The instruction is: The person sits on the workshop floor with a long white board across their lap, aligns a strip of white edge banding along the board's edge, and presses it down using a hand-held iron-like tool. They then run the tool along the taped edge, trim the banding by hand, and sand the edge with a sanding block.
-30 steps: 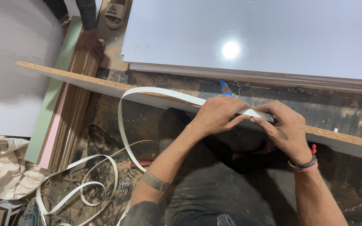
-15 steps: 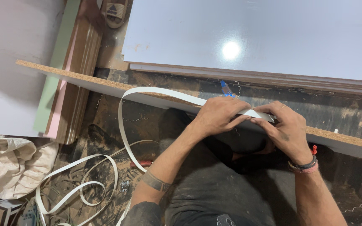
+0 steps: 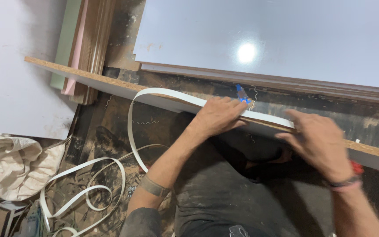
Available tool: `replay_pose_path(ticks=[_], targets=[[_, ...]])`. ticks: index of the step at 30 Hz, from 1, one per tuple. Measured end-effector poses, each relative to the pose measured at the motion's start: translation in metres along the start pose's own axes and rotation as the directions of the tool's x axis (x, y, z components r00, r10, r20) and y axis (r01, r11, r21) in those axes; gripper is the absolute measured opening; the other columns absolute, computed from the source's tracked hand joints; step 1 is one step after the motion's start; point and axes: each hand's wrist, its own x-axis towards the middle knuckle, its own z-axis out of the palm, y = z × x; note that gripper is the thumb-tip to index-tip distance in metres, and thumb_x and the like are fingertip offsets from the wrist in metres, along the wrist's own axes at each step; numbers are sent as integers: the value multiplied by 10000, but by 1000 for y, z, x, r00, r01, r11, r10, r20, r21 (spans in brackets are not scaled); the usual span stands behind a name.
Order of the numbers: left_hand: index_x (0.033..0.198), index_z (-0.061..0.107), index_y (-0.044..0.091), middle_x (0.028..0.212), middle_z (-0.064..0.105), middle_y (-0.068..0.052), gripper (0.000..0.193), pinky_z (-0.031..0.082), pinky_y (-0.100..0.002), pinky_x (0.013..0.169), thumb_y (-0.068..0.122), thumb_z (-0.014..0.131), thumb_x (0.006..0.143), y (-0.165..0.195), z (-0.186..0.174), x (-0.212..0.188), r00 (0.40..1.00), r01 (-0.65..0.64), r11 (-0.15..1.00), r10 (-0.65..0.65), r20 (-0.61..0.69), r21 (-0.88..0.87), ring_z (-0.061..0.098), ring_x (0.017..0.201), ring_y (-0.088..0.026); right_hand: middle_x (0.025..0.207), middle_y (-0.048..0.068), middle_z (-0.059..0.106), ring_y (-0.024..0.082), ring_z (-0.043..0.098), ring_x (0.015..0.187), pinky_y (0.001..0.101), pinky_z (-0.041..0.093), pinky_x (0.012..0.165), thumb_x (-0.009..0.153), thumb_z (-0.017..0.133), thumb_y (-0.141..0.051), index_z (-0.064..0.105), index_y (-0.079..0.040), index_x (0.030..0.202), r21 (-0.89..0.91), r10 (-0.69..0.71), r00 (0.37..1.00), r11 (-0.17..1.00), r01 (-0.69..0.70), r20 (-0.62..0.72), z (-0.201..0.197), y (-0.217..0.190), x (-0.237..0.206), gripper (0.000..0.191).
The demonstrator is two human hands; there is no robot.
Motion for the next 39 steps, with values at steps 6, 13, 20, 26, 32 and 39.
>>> replay_pose_path(ticks=[6, 13, 20, 26, 32, 39], targets=[[1118, 636, 98, 872, 653, -36, 482, 505, -382, 637, 487, 755, 860, -6, 3, -6, 998, -1, 1000, 2, -63, 9, 663, 809, -228, 904, 73, 685, 213, 676, 823, 350, 529, 787, 830, 819, -392, 673, -90, 1144, -269, 54, 999, 962, -54, -10, 8, 108, -80, 460], [1074, 617, 112, 863, 644, -31, 459, 495, -382, 646, 504, 751, 878, -10, 10, -6, 998, 20, 1000, -21, -54, -24, 663, 825, -223, 733, 93, 599, 210, 614, 688, 327, 491, 693, 840, 902, -374, 625, -66, 893, -167, 27, 998, 985, -35, -50, 44, 155, -103, 418], [940, 586, 91, 798, 620, -64, 492, 492, -406, 647, 546, 756, 862, -45, -18, -22, 982, 137, 989, -142, 127, 47, 641, 766, -241, 687, 50, 589, 199, 574, 570, 312, 422, 568, 798, 864, -538, 614, -94, 746, -340, 31, 999, 940, -35, -19, 22, 65, -45, 512], [884, 592, 101, 818, 626, -63, 490, 496, -421, 689, 575, 710, 914, -77, -38, -47, 995, 68, 996, -63, -82, 59, 636, 810, -285, 689, 13, 596, 174, 578, 621, 292, 408, 587, 899, 849, -613, 587, -127, 736, -271, -36, 993, 963, 4, -110, 25, 20, -12, 575], [855, 610, 93, 764, 619, -65, 542, 495, -407, 679, 623, 715, 894, -73, -34, -39, 987, 143, 988, -138, -81, 56, 627, 762, -262, 699, 12, 604, 189, 599, 663, 312, 427, 612, 883, 813, -615, 597, -140, 757, -278, 12, 995, 960, -40, -103, 16, 17, -9, 537], [865, 624, 104, 764, 626, -48, 499, 473, -400, 671, 596, 692, 909, -64, -39, -41, 984, 151, 987, -144, -102, 63, 623, 757, -244, 725, 1, 606, 172, 599, 656, 310, 433, 604, 872, 786, -614, 617, -152, 805, -257, 60, 994, 963, -83, -96, 14, 10, -8, 497]])
